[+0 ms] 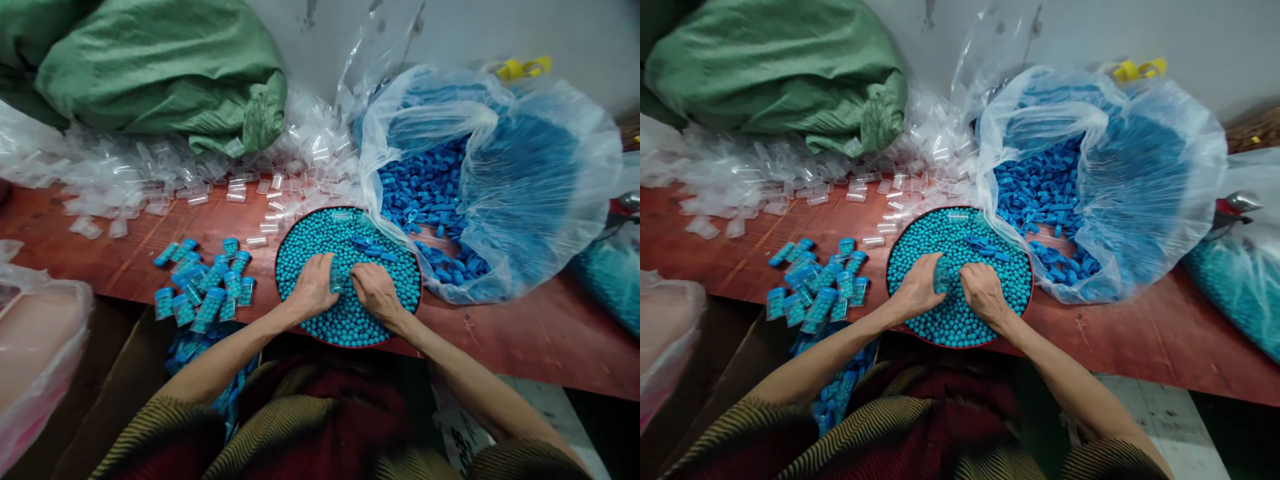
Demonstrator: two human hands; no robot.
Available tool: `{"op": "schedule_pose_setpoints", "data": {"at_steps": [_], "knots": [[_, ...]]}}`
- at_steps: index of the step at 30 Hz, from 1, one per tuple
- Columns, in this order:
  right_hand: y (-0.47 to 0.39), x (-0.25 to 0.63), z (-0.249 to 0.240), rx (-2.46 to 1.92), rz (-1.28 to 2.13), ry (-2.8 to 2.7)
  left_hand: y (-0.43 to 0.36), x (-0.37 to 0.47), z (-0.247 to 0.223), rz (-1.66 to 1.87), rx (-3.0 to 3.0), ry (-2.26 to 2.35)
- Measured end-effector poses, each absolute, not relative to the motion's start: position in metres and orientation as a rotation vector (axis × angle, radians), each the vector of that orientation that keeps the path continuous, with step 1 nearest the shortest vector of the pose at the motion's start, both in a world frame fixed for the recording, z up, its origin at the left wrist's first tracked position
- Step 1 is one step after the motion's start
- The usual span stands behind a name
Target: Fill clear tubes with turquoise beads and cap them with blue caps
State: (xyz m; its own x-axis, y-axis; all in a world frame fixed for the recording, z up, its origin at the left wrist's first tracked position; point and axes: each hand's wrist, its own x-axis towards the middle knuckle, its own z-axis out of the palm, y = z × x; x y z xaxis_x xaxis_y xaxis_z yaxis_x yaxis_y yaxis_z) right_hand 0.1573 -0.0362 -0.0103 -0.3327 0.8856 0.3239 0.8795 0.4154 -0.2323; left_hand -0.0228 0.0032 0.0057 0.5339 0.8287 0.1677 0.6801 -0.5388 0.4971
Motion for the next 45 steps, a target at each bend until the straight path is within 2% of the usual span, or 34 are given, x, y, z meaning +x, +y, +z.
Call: {"op": "schedule_pose_setpoints", "data": {"at_steps": [4, 7, 14, 22, 28, 35, 45], "knots": [[-0.061, 0.133, -0.008, -1.027, 0.209, -2.644, 0.016, -0.057, 0.013, 0.418, 2.451, 1.413], [-0.052, 0.116, -0.015, -0.933, 0.255, -2.774, 0.025, -0.067, 0.009, 0.216, 2.476, 1.381], [-0.011, 0.141, -0.019, -1.160, 0.209, -2.682, 0.030, -0.052, 0.003, 0.105, 2.466, 1.237], [-0.038, 0.172, -0.054, -1.839, 0.126, -1.790, 0.026, -0.030, 0.016, -0.120, 2.346, 1.407], [-0.003, 0.168, -0.064, -1.819, 0.392, -1.356, 0.034, -0.032, 0.011, -0.068, 2.312, 1.353], [0.021, 0.162, -0.061, -1.807, 0.543, -1.133, 0.036, -0.032, 0.006, 0.023, 2.206, 1.285], [0.036, 0.143, -0.055, -1.699, 0.862, -0.797, 0.034, -0.011, -0.023, 0.373, 2.015, 1.218]]}}
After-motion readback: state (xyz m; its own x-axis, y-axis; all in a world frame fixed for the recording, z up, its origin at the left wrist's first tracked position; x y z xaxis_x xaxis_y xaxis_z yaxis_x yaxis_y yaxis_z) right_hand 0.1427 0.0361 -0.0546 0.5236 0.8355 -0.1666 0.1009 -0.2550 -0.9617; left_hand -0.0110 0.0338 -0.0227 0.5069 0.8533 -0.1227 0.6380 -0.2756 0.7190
